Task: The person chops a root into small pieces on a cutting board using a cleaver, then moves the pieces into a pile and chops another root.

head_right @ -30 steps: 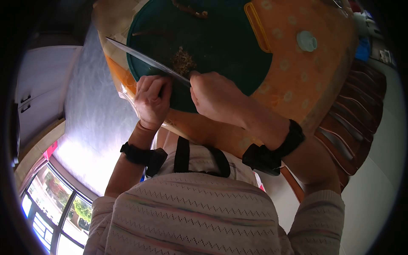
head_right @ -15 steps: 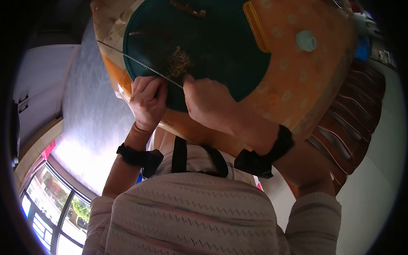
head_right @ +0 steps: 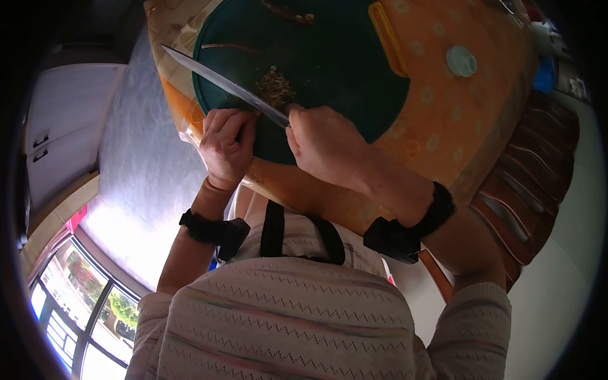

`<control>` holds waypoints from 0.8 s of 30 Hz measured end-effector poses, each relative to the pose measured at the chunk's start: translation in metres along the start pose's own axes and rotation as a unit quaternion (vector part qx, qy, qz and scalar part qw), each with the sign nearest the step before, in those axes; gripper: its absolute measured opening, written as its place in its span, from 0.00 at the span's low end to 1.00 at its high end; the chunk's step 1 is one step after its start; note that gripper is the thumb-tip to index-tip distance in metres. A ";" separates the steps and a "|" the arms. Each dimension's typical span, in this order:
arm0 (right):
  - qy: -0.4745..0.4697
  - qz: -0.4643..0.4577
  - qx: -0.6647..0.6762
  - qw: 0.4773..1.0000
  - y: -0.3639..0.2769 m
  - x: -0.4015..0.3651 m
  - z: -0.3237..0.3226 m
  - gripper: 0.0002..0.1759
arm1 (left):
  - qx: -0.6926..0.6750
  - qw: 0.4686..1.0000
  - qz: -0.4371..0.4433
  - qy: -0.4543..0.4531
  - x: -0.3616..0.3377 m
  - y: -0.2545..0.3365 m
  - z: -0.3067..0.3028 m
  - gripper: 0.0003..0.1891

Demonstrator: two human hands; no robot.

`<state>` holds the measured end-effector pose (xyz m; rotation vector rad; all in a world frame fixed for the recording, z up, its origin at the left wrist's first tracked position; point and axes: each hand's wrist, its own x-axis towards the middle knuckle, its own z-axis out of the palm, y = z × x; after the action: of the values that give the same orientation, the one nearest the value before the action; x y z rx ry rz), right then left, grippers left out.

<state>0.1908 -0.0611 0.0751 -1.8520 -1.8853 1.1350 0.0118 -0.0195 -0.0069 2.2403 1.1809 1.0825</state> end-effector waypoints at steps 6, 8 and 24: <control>-0.043 0.011 -0.021 0.999 -0.012 0.004 -0.006 0.06 | 0.000 1.000 -0.001 -0.004 0.000 0.000 0.000 0.08; -0.031 0.011 -0.054 0.998 -0.009 0.005 0.007 0.06 | -0.002 1.000 0.001 -0.004 0.000 0.002 -0.001 0.08; -0.039 0.043 -0.023 0.998 -0.012 0.002 -0.005 0.02 | 0.001 1.000 -0.001 0.004 -0.001 0.000 0.001 0.07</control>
<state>0.1852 -0.0561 0.0860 -1.9579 -1.9047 1.2176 0.0126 -0.0203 -0.0077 2.2378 1.1874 1.0912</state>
